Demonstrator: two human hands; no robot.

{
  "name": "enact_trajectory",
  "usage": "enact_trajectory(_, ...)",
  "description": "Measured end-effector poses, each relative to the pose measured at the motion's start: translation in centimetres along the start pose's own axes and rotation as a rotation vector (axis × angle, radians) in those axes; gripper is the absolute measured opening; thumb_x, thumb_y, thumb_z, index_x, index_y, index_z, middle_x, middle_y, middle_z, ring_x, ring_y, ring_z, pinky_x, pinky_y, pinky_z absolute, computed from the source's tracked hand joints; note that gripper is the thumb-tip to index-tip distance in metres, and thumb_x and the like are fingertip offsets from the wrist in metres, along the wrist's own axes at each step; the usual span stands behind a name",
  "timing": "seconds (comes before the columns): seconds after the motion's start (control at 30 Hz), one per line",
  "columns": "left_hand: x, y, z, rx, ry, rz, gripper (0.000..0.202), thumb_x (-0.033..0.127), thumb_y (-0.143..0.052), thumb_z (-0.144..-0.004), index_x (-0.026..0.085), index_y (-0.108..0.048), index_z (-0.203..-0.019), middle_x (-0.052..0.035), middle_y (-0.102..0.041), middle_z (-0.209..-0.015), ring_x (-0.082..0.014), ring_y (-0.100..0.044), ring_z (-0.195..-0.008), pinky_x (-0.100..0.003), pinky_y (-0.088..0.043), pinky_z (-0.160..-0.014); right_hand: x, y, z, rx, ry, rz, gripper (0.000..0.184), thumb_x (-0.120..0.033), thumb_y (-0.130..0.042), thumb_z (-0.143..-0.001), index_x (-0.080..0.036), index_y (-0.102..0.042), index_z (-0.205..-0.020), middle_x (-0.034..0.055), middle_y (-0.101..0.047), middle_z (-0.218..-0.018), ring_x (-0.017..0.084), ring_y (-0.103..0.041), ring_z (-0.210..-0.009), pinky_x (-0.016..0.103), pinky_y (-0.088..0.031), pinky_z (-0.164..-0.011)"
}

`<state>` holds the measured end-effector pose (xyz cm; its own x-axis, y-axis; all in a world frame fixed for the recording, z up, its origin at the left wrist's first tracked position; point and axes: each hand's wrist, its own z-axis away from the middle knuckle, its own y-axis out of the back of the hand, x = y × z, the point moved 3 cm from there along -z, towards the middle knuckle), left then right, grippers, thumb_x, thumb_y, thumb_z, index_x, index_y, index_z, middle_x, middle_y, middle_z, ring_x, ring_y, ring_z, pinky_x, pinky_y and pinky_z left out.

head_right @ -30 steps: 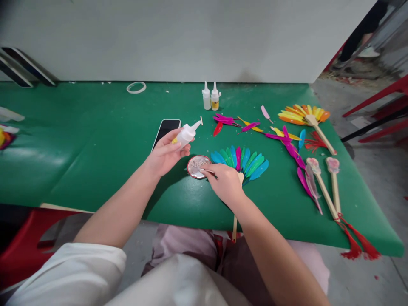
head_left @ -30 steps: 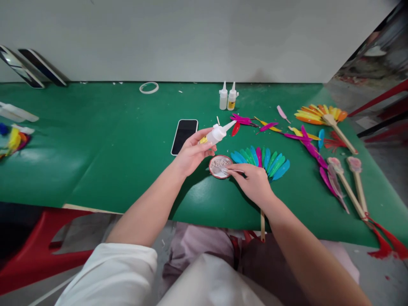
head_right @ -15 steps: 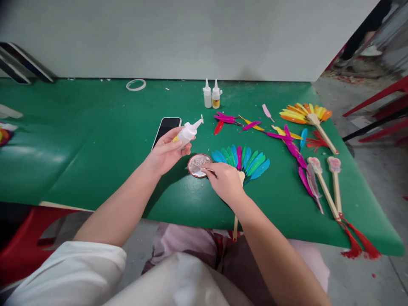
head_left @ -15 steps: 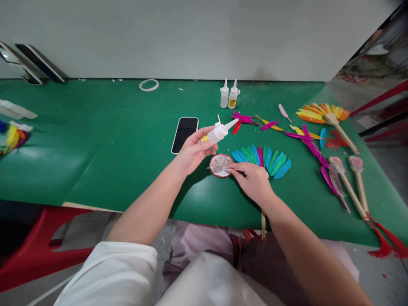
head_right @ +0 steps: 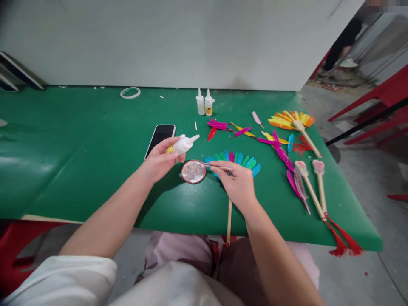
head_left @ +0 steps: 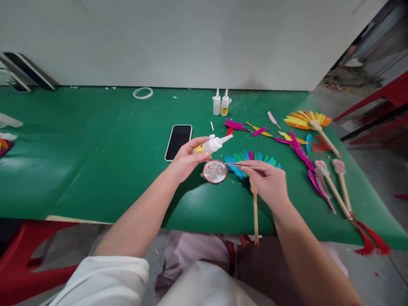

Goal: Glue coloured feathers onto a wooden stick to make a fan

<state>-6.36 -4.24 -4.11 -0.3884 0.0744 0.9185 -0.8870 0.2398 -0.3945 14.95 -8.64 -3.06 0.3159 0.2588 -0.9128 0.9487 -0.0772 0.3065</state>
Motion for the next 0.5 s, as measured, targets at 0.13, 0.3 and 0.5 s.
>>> enact_trajectory(0.13, -0.2, -0.4, 0.2, -0.06, 0.015, -0.081, 0.04, 0.018, -0.079, -0.06, 0.028, -0.07, -0.098, -0.0017, -0.065, -0.11, -0.013, -0.061, -0.083, -0.022, -0.05, -0.07, -1.5, 4.2, -0.2, 0.203, 0.063, -0.175, 0.011, -0.02, -0.071, -0.072, -0.023, -0.073, -0.083, 0.0001, -0.073, -0.078, 0.017, -0.069, -0.071, 0.027, -0.058, -0.065)
enact_trajectory(0.3, -0.6, -0.6, 0.7, -0.124, 0.052, -0.153, 0.041, 0.017, -0.079, -0.059, 0.026, -0.07, -0.098, -0.0038, -0.069, -0.106, -0.0164, -0.063, -0.086, -0.025, -0.048, -0.074, -3.0, 5.7, 0.3, 0.242, 0.177, -0.175, 0.016, -0.015, -0.07, -0.072, -0.024, -0.073, -0.085, -0.0006, -0.073, -0.076, 0.016, -0.069, -0.067, 0.027, -0.058, -0.063)
enact_trajectory(0.5, -0.8, -0.7, 0.8, -0.151, 0.05, -0.179, 0.041, 0.016, -0.079, -0.06, 0.025, -0.07, -0.098, -0.0044, -0.069, -0.105, -0.0158, -0.063, -0.085, -0.024, -0.048, -0.075, -3.3, 5.5, 0.7, 0.181, 0.182, -0.154, 0.02, -0.013, -0.07, -0.073, -0.028, -0.073, -0.086, -0.0027, -0.073, -0.078, 0.014, -0.069, -0.069, 0.024, -0.058, -0.063)
